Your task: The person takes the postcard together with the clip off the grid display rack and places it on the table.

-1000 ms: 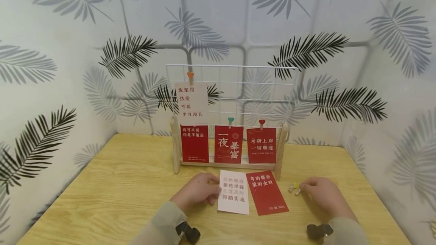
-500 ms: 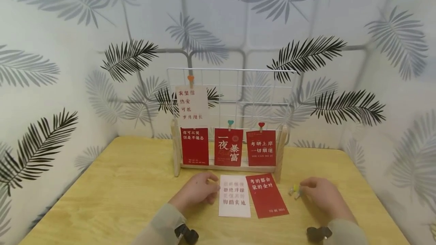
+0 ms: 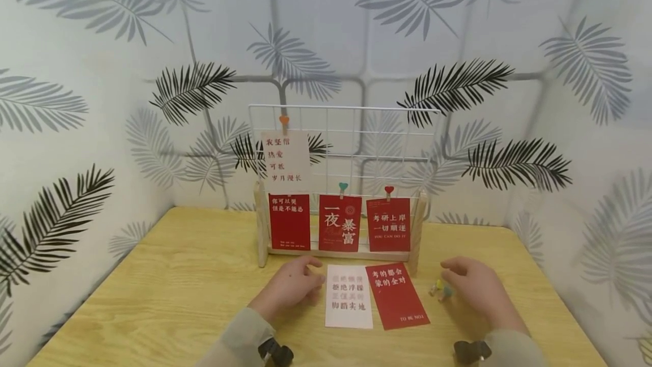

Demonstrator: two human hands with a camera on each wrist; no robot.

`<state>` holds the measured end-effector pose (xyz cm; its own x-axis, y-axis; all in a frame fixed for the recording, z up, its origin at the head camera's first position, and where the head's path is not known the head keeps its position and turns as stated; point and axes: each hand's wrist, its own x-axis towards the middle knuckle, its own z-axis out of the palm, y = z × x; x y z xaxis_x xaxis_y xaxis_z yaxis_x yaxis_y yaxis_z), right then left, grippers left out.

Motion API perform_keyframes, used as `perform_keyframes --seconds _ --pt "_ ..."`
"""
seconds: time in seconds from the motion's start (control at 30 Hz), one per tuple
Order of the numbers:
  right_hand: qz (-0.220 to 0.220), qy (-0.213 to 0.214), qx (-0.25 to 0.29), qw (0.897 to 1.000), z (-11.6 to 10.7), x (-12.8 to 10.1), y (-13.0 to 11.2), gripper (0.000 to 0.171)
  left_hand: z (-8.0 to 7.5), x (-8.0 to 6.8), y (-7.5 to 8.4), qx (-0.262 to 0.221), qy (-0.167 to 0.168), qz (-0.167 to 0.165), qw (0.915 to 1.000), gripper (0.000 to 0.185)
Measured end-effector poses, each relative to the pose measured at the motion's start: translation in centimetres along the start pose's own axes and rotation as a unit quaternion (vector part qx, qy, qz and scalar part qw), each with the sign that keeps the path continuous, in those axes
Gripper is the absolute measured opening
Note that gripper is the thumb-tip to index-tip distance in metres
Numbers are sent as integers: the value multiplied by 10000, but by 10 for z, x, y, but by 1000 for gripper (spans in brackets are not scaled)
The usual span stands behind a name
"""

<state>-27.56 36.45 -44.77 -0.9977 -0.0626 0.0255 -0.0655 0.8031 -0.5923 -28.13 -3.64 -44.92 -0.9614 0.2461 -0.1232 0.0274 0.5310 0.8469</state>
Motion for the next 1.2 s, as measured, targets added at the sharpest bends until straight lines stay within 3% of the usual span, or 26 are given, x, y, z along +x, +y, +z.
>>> perform_keyframes --seconds 0.3,0.53,0.83,1.2 --pt "-345 354 13 9988 1 -3 -17 40 -6 -1 2 112 140 50 9998 44" --pt "-344 391 35 9986 1 -5 -33 46 -9 -1 5 243 310 104 9992 45" --pt "-619 761 -8 9952 -4 -11 -52 38 -23 -4 13 220 591 457 9970 44" --pt "-913 896 64 9918 -9 -15 -73 44 -41 -12 21 312 923 669 9930 46"
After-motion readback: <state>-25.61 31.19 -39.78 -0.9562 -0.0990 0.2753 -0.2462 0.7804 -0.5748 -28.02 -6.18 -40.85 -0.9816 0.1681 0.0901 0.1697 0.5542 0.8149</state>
